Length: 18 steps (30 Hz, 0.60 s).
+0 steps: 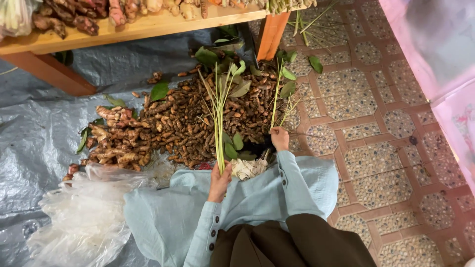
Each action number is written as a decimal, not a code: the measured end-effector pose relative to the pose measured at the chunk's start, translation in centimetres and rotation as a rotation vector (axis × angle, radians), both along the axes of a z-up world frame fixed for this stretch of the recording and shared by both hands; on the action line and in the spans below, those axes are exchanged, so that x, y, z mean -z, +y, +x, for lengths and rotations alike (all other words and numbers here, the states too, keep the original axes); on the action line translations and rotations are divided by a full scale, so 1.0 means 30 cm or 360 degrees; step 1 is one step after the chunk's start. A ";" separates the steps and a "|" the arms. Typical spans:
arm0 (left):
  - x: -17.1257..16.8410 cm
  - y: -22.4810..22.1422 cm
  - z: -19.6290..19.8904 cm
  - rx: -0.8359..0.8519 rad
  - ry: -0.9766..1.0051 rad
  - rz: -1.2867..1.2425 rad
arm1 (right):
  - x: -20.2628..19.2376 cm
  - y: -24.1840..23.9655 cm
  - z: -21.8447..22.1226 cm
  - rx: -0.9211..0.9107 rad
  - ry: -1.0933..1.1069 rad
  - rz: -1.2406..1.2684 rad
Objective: Bundling long green stalks into organized bunches on the floor.
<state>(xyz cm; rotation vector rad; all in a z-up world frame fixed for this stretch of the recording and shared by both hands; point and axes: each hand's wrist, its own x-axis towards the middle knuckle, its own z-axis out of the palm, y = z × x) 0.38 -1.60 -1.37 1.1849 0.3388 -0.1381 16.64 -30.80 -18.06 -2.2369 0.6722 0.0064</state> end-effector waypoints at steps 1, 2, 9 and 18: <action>0.003 -0.001 -0.003 0.0010 0.0002 0.0005 | -0.008 0.008 -0.001 0.0010 0.0002 0.0005; 0.006 -0.002 -0.005 -0.0004 0.0017 -0.0001 | -0.017 0.017 -0.002 -0.0043 0.0150 -0.0144; 0.040 -0.004 0.000 -0.0087 0.0031 -0.0013 | -0.184 0.077 -0.017 -0.0324 0.0409 -0.0322; -0.036 -0.017 0.039 -0.0187 0.0093 0.0218 | -0.199 0.161 -0.089 -0.0014 -0.0031 0.0675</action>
